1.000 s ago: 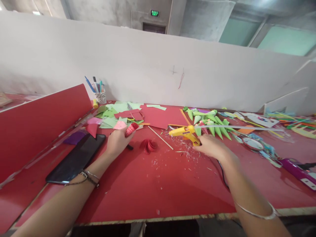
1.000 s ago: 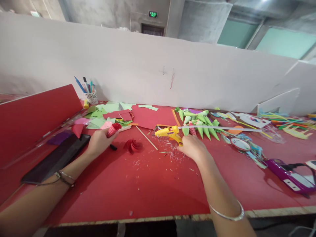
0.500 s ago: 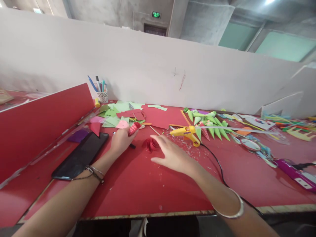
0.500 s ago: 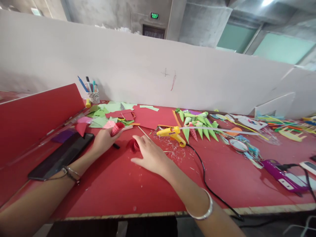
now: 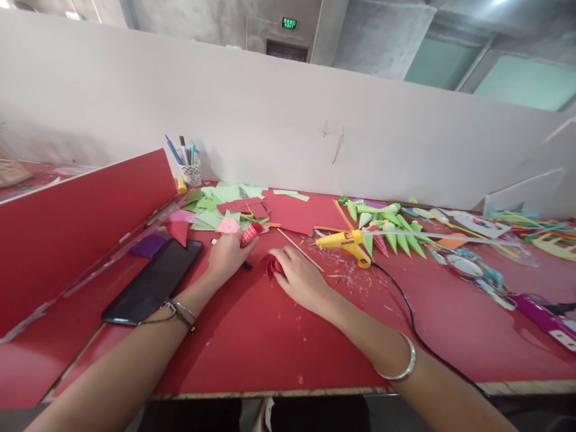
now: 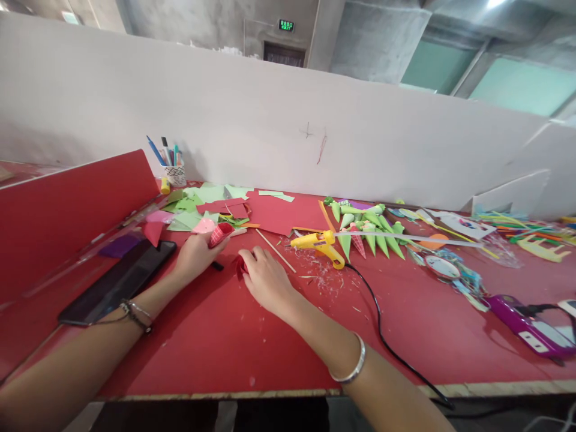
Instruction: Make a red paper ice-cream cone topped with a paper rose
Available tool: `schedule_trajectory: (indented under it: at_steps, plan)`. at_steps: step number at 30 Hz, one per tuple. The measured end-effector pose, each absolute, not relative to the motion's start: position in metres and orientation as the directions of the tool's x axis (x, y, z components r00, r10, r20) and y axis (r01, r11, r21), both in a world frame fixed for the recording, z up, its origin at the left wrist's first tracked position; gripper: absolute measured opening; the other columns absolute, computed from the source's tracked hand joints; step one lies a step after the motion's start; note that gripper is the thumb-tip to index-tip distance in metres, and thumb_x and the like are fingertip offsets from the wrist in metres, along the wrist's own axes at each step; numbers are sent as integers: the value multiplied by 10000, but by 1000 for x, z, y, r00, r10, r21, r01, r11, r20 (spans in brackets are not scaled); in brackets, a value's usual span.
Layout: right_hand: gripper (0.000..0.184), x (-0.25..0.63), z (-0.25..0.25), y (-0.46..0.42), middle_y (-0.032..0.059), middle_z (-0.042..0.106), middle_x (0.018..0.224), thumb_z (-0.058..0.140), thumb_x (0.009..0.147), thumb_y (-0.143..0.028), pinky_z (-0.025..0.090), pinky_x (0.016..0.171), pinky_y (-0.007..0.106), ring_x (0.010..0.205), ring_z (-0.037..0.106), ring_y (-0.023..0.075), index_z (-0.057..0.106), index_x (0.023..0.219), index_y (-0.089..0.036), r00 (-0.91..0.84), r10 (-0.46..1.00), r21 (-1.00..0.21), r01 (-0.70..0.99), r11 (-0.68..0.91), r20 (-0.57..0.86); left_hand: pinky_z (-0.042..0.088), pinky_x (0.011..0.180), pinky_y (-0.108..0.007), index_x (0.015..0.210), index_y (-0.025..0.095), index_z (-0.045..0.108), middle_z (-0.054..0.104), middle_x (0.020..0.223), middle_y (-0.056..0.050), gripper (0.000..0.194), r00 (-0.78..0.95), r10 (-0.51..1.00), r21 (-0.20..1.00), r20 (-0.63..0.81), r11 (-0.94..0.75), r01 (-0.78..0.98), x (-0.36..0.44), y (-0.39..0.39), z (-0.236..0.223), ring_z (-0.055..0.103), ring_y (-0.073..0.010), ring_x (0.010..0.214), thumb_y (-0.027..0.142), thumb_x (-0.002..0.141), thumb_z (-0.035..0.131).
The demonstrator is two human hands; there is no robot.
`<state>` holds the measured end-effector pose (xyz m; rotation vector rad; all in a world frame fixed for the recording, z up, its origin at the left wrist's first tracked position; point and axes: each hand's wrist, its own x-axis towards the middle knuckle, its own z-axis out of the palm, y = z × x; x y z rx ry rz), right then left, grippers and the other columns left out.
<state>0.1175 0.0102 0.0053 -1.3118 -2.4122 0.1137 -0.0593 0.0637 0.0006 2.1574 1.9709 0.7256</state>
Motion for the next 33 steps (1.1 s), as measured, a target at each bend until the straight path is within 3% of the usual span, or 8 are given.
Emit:
schedule_trajectory:
  at_steps: [11, 17, 22, 28, 33]
  plan:
    - [163, 143, 10, 10, 23, 492, 940, 452, 730, -82, 397, 758, 255, 819, 487, 125, 473, 847, -193, -530, 782, -530, 583, 616, 328, 244, 446, -217, 674, 164, 569, 560, 574, -30, 369, 50, 961, 412, 270, -162, 897, -59, 65, -3, 493, -143, 504, 485, 774, 417]
    - [213, 150, 13, 9, 15, 537, 890, 428, 759, -107, 410, 700, 252, 747, 507, 115, 451, 949, -201, -459, 851, -696, 523, 492, 256, 235, 443, -214, 688, 163, 558, 557, 574, -28, 347, 59, 958, 403, 281, -174, 898, -57, 64, -3, 497, -143, 512, 474, 769, 428]
    - [189, 155, 14, 8, 29, 499, 961, 459, 754, -128, 412, 768, 265, 808, 509, 116, 514, 916, -207, -530, 804, -655, 511, 556, 269, 229, 443, -217, 664, 160, 560, 560, 564, -29, 331, 69, 957, 398, 282, -182, 899, -56, 64, -3, 498, -142, 501, 449, 768, 438]
    - [223, 156, 11, 1, 43, 445, 1121, 603, 706, -306, 377, 883, 312, 1013, 471, 166, 532, 904, -233, -545, 805, -643, 534, 549, 234, 258, 464, -214, 728, 161, 586, 582, 582, -33, 328, 92, 957, 387, 275, -198, 901, -55, 63, -2, 524, -153, 526, 447, 773, 431]
    - [223, 156, 11, 1, 35, 540, 989, 568, 745, -258, 408, 804, 296, 898, 519, 151, 518, 960, -224, -521, 824, -641, 559, 526, 222, 274, 481, -213, 746, 161, 588, 578, 581, -30, 327, 107, 955, 369, 278, -209, 906, -55, 62, -2, 527, -155, 532, 441, 777, 420]
